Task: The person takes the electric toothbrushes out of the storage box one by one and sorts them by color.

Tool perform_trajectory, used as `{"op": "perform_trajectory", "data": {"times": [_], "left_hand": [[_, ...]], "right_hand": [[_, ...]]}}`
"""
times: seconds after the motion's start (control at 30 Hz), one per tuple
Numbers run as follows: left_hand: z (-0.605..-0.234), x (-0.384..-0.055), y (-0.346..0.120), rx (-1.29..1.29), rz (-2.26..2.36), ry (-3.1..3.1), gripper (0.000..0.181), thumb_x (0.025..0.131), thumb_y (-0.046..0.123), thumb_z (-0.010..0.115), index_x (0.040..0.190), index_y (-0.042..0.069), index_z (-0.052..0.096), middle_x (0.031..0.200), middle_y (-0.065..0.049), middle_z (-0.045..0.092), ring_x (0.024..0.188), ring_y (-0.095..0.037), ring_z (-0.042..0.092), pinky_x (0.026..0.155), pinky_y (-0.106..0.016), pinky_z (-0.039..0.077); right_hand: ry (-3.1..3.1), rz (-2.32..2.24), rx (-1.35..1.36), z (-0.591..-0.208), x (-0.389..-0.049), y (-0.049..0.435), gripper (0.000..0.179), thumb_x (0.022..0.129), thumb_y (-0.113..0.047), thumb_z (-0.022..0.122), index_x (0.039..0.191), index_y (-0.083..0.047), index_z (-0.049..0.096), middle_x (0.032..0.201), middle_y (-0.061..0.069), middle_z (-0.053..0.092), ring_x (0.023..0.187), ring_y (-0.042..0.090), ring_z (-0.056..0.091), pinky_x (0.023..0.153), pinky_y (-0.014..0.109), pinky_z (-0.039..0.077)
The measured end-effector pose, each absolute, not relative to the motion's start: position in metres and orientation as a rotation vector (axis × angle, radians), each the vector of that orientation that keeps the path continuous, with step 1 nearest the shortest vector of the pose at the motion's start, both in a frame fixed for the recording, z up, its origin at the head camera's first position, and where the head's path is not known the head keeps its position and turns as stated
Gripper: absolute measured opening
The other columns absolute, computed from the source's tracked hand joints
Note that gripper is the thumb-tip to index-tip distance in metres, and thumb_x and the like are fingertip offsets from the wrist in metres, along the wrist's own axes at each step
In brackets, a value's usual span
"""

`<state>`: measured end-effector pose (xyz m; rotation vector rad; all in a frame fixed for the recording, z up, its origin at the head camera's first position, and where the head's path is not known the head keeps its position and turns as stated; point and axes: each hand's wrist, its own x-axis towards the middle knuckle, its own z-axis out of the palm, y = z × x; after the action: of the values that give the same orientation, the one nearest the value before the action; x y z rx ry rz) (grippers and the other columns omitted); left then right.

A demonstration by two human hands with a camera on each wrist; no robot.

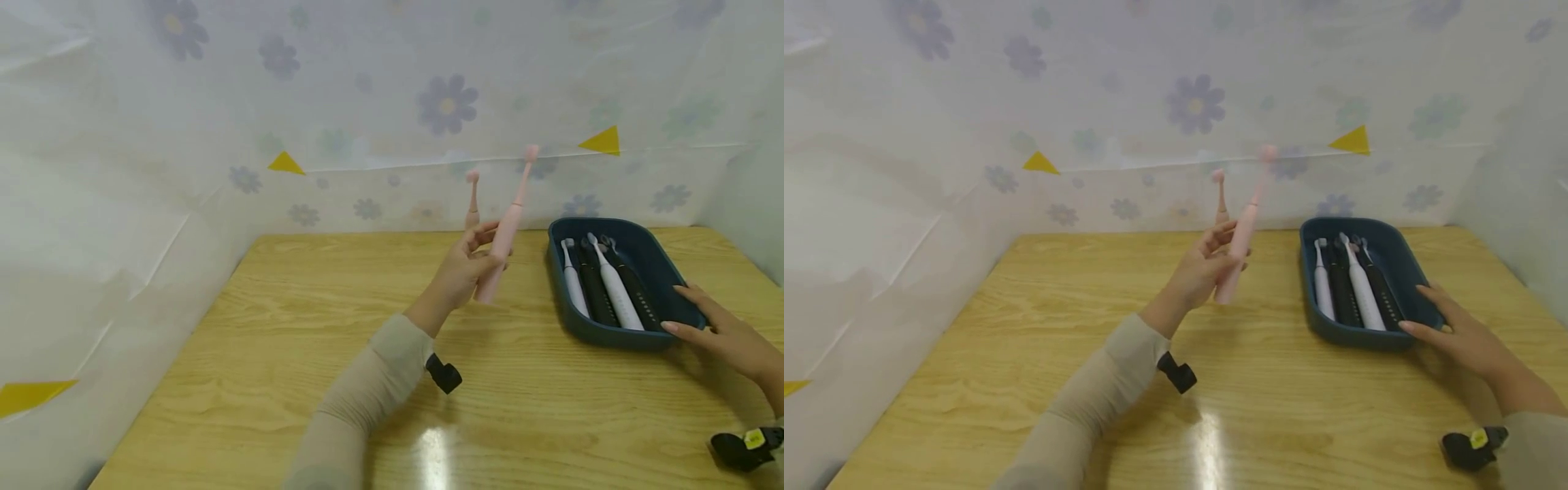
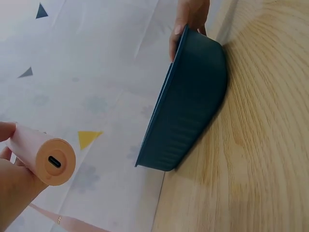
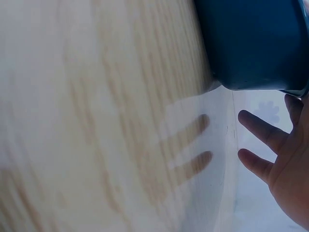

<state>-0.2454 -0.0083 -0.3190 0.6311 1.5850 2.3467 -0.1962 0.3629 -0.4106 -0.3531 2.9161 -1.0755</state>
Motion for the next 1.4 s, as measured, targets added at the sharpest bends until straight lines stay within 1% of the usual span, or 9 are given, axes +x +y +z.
{"op": "perform_trajectory", "data": {"times": [0.03,0.17,0.23,0.43,0.63,0.87,1.13,1.23,1.4], "left_hand": [[-0.32,-0.246,-0.011,0.608,2.347,1.584,0.047,0.084,-0.01,0.046,0.127,0.006,0.038,0.112,-0.007,0.043,0.101,-0.031,0.048,0.082,-0.039,0.042],[-0.321,-0.249,-0.022,0.607,2.346,1.6,0.047,0.085,-0.01,0.045,0.128,0.002,0.034,0.114,-0.009,0.041,0.103,-0.031,0.047,0.082,-0.035,0.043],[-0.322,-0.251,-0.026,0.604,2.348,1.601,0.047,0.085,-0.01,0.045,0.129,0.001,0.033,0.114,-0.011,0.04,0.104,-0.032,0.046,0.084,-0.037,0.041],[-0.328,-0.261,-0.039,0.533,2.375,1.637,0.049,0.084,-0.009,0.047,0.13,0.004,0.035,0.115,-0.014,0.043,0.106,-0.035,0.044,0.086,-0.039,0.04],[-0.334,-0.272,-0.051,0.426,2.354,1.776,0.051,0.083,-0.003,0.052,0.131,0.007,0.036,0.116,-0.008,0.043,0.098,-0.019,0.047,0.082,-0.031,0.042],[-0.343,-0.287,-0.063,0.393,2.398,1.859,0.051,0.081,-0.009,0.053,0.128,0.002,0.036,0.109,-0.007,0.043,0.088,-0.013,0.047,0.076,-0.027,0.043],[-0.347,-0.304,-0.068,0.35,2.436,1.995,0.049,0.077,-0.014,0.054,0.123,-0.005,0.039,0.101,-0.007,0.046,0.082,-0.012,0.046,0.074,-0.026,0.043],[-0.349,-0.308,-0.069,0.322,2.438,2.027,0.049,0.076,-0.014,0.055,0.122,-0.004,0.04,0.098,-0.006,0.046,0.081,-0.013,0.046,0.074,-0.027,0.043],[-0.354,-0.316,-0.069,0.298,2.404,2.096,0.048,0.076,-0.012,0.057,0.12,-0.001,0.042,0.101,-0.007,0.046,0.085,-0.016,0.048,0.076,-0.029,0.044]], "right_hand": [[2.917,-1.075,-0.355,-0.411,-0.196,0.363,0.074,0.089,-0.023,0.047,0.137,-0.003,-0.007,0.135,0.021,-0.025,0.112,0.056,-0.014,0.075,0.072,0.005],[2.915,-1.081,-0.362,-0.41,-0.196,0.363,0.074,0.09,-0.022,0.046,0.137,-0.003,-0.007,0.135,0.02,-0.025,0.113,0.055,-0.015,0.076,0.072,0.005],[2.916,-1.079,-0.362,-0.408,-0.195,0.361,0.074,0.09,-0.022,0.046,0.137,-0.002,-0.007,0.135,0.02,-0.025,0.113,0.055,-0.015,0.076,0.072,0.005],[2.911,-1.07,-0.355,-0.404,-0.193,0.357,0.073,0.09,-0.021,0.045,0.136,0.0,-0.007,0.134,0.022,-0.026,0.112,0.056,-0.014,0.076,0.072,0.005],[2.916,-1.071,-0.352,-0.402,-0.191,0.356,0.072,0.09,-0.021,0.045,0.136,0.001,-0.006,0.134,0.023,-0.025,0.112,0.056,-0.014,0.077,0.071,0.004],[2.908,-1.082,-0.363,-0.403,-0.192,0.357,0.073,0.09,-0.021,0.045,0.137,-0.001,-0.007,0.135,0.023,-0.024,0.112,0.056,-0.014,0.076,0.071,0.004],[2.908,-1.084,-0.357,-0.406,-0.194,0.361,0.074,0.09,-0.021,0.046,0.137,-0.003,-0.007,0.135,0.021,-0.024,0.113,0.056,-0.014,0.076,0.072,0.004],[2.908,-1.079,-0.356,-0.406,-0.195,0.361,0.074,0.09,-0.021,0.046,0.137,-0.003,-0.008,0.135,0.022,-0.024,0.112,0.056,-0.014,0.076,0.072,0.004],[2.901,-1.077,-0.352,-0.406,-0.195,0.361,0.074,0.089,-0.022,0.047,0.137,-0.003,-0.007,0.135,0.022,-0.024,0.112,0.057,-0.013,0.075,0.072,0.006]]}}
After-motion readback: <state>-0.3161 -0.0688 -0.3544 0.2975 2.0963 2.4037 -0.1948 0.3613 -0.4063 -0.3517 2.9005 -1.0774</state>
